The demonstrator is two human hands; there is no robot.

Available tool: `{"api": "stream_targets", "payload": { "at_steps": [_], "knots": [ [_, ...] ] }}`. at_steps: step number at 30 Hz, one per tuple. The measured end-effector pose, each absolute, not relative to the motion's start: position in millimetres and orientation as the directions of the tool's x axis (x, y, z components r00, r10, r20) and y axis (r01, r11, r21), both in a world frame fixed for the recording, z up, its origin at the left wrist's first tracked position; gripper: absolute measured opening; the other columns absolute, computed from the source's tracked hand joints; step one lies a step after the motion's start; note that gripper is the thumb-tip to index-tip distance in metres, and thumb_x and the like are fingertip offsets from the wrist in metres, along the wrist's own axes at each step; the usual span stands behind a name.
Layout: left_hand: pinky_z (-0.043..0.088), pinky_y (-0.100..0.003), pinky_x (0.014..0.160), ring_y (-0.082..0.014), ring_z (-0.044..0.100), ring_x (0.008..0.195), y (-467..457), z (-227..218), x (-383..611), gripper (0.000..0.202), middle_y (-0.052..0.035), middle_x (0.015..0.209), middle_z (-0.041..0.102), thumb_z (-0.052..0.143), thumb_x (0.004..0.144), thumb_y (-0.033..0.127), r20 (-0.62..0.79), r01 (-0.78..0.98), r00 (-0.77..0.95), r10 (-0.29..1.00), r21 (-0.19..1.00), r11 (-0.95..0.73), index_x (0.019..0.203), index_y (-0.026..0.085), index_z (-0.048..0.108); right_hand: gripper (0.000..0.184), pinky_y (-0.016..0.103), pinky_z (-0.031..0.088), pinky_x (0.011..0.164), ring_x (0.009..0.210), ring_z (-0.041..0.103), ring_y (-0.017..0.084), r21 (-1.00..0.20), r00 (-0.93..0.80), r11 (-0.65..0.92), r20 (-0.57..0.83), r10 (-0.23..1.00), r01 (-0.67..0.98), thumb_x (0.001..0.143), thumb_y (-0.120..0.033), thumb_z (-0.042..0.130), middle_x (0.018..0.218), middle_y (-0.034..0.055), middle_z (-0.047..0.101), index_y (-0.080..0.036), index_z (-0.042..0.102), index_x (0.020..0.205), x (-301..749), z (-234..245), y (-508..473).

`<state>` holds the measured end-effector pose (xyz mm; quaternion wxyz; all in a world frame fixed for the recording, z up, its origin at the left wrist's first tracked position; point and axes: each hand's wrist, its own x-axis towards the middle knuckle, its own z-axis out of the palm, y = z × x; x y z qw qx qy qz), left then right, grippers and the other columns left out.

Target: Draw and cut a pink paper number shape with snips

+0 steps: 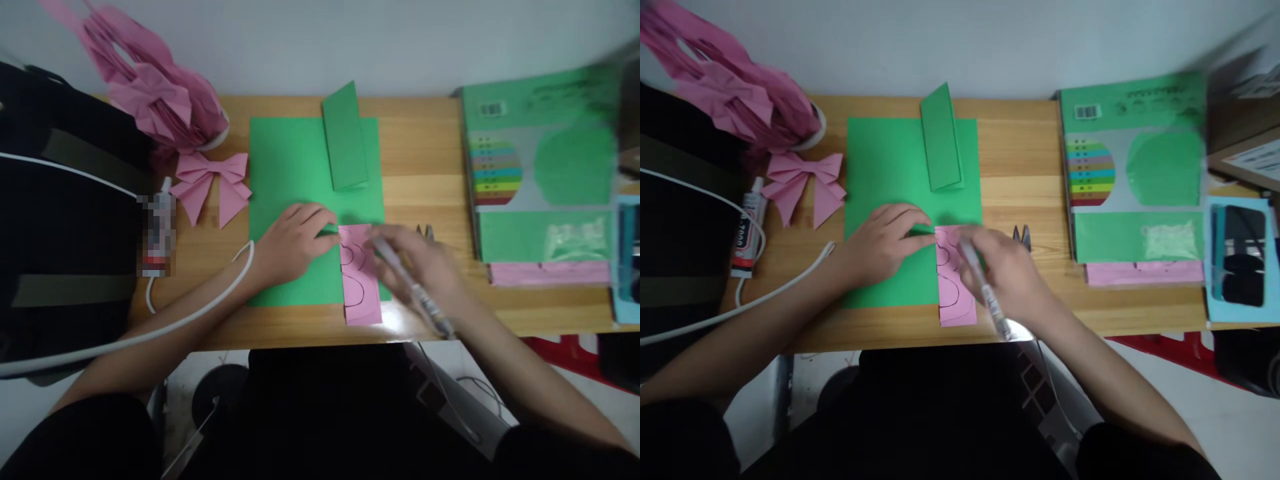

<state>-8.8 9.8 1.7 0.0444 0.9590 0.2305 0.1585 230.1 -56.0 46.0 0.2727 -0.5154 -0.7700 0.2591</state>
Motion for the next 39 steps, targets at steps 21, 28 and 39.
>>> {"api": "stream_targets", "payload": {
  "at_steps": [21, 28, 39],
  "knots": [
    [0.04, -0.047, 0.101, -0.0273, 0.049, 0.122, 15.7, -10.5, -8.3, 0.037, -0.0086, 0.13, 0.058, 0.048, 0.091, 0.014, 0.25, 0.387, 0.846, 0.471, 0.318, -0.865, 0.113, 0.029, 0.074, 0.031, 0.039, 0.04, 0.074, 0.086, 0.055, 0.027, -0.122, -0.616, 0.663, 0.278, 0.737, 0.738, 0.092, -0.01, 0.052, 0.119, 0.0136, 0.076, -0.007, 0.068, 0.119, 231.2, 22.5, -88.9],
    [0.04, -0.053, 0.105, -0.033, 0.047, 0.135, 17.1, -6.5, -6.8, 0.041, -0.0129, 0.135, 0.058, 0.049, 0.087, 0.008, 0.226, 0.371, 0.853, 0.471, 0.374, -0.85, 0.113, 0.025, 0.075, 0.021, 0.036, 0.046, 0.069, 0.077, 0.061, 0.025, -0.519, -0.379, 0.438, 0.222, 0.898, 0.734, 0.089, -0.021, 0.058, 0.081, 0.0063, 0.074, -0.017, 0.068, 0.107, 231.9, 29.3, -67.3],
    [0.04, -0.056, 0.108, -0.0358, 0.046, 0.139, 16.2, -2.6, -7.9, 0.032, -0.014, 0.137, 0.06, 0.054, 0.091, 0.017, 0.248, 0.331, 0.853, 0.459, 0.423, -0.844, 0.115, 0.023, 0.074, 0.046, 0.03, 0.042, 0.054, 0.059, 0.056, 0.015, -0.957, 0.012, 0.005, 0.009, 1.0, 0.29, 0.097, -0.058, 0.049, 0.067, 0.0007, 0.063, -0.021, 0.07, 0.078, 216.2, 14.5, -27.4]
  ]
}}
